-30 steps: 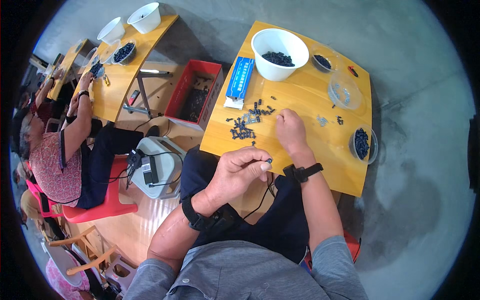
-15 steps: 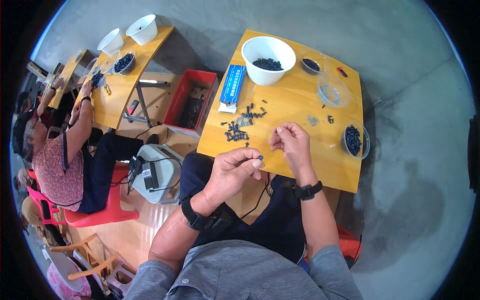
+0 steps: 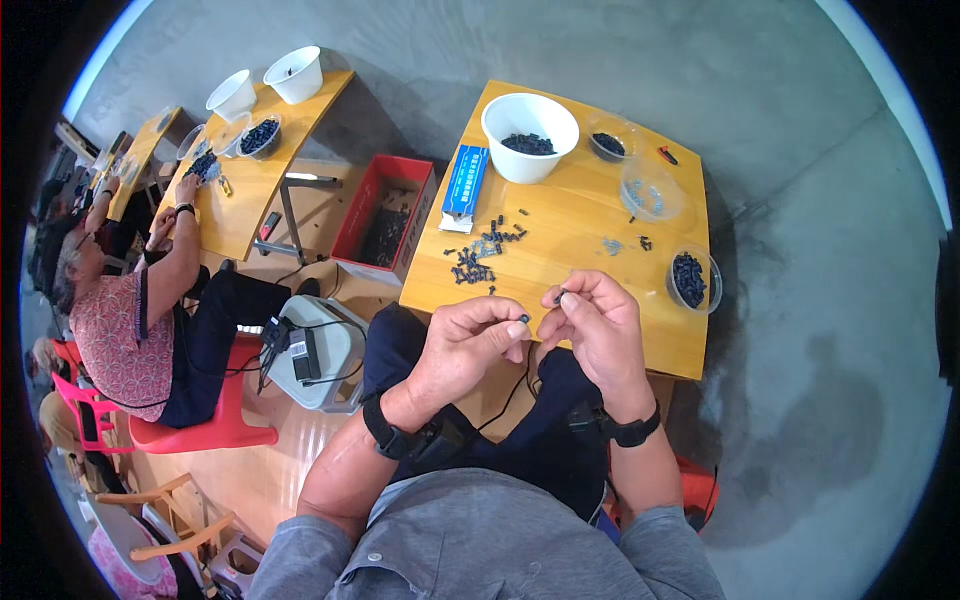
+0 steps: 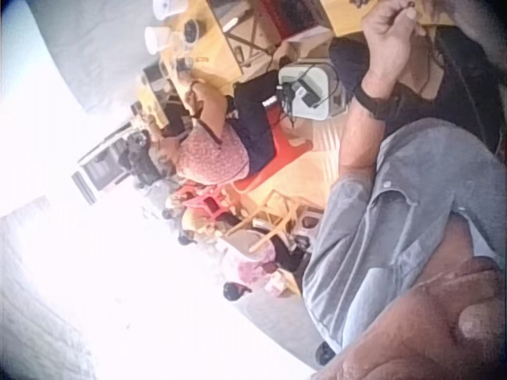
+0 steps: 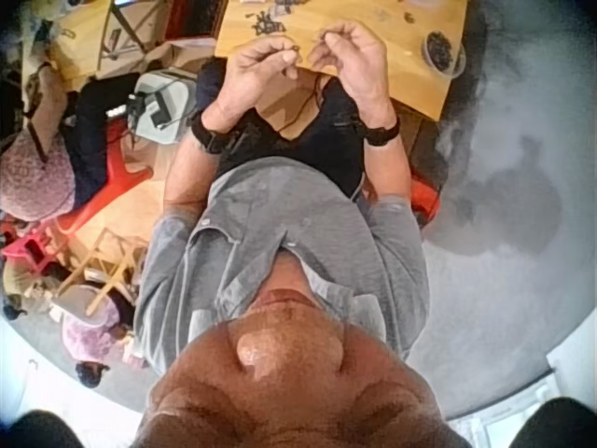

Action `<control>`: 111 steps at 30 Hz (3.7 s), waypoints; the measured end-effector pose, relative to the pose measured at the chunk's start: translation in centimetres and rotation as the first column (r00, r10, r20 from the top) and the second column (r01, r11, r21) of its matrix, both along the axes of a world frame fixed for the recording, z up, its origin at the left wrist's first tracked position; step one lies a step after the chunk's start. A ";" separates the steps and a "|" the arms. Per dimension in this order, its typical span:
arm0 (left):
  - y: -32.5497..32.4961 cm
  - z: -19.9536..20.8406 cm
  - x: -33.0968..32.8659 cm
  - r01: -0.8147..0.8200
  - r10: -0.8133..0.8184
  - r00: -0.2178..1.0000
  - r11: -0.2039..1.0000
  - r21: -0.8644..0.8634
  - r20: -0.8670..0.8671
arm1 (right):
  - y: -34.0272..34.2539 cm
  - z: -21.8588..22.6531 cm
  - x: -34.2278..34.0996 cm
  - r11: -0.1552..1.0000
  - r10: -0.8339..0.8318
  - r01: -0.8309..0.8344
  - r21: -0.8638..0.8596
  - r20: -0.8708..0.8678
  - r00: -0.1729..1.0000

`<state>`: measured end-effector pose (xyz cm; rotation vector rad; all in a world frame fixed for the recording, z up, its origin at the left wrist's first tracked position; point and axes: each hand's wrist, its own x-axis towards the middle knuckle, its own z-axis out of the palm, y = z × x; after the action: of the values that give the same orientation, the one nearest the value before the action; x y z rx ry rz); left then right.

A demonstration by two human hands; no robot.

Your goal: Assembling small black and yellow plastic components at a work table in a factory setting.

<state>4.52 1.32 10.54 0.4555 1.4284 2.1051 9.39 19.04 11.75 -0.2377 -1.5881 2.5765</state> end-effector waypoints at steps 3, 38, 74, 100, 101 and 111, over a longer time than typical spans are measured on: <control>0.0 0.7 0.3 0.019 -0.020 0.999 1.000 -0.020 -0.025 | -0.4 0.4 0.9 0.989 -0.018 0.028 0.143 -0.071 0.997; 0.1 3.1 0.1 0.196 -0.196 0.981 0.981 0.001 0.012 | -1.4 3.1 2.0 0.772 0.021 0.229 0.594 -0.384 0.923; 1.2 3.6 -0.4 0.169 -0.164 0.985 0.981 -0.100 0.055 | 0.0 1.3 2.0 0.990 0.040 -0.032 0.137 -0.055 0.998; 1.9 2.6 -1.2 0.101 -0.126 0.980 0.983 -0.156 -0.157 | 0.4 2.7 0.6 0.831 0.084 0.003 0.557 -0.131 0.988; 2.0 2.8 -1.1 0.103 -0.127 0.979 0.983 -0.155 -0.157 | 0.4 2.7 0.6 0.831 0.082 0.004 0.557 -0.130 0.988; 2.2 2.2 -1.1 0.066 -0.083 0.971 0.995 -0.081 -0.226 | 0.5 1.2 1.0 0.947 0.307 -0.279 -0.162 0.186 0.933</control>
<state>3.38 3.48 12.70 0.7308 1.5843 1.9843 10.36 19.58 12.96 -0.3131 -1.6295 2.9812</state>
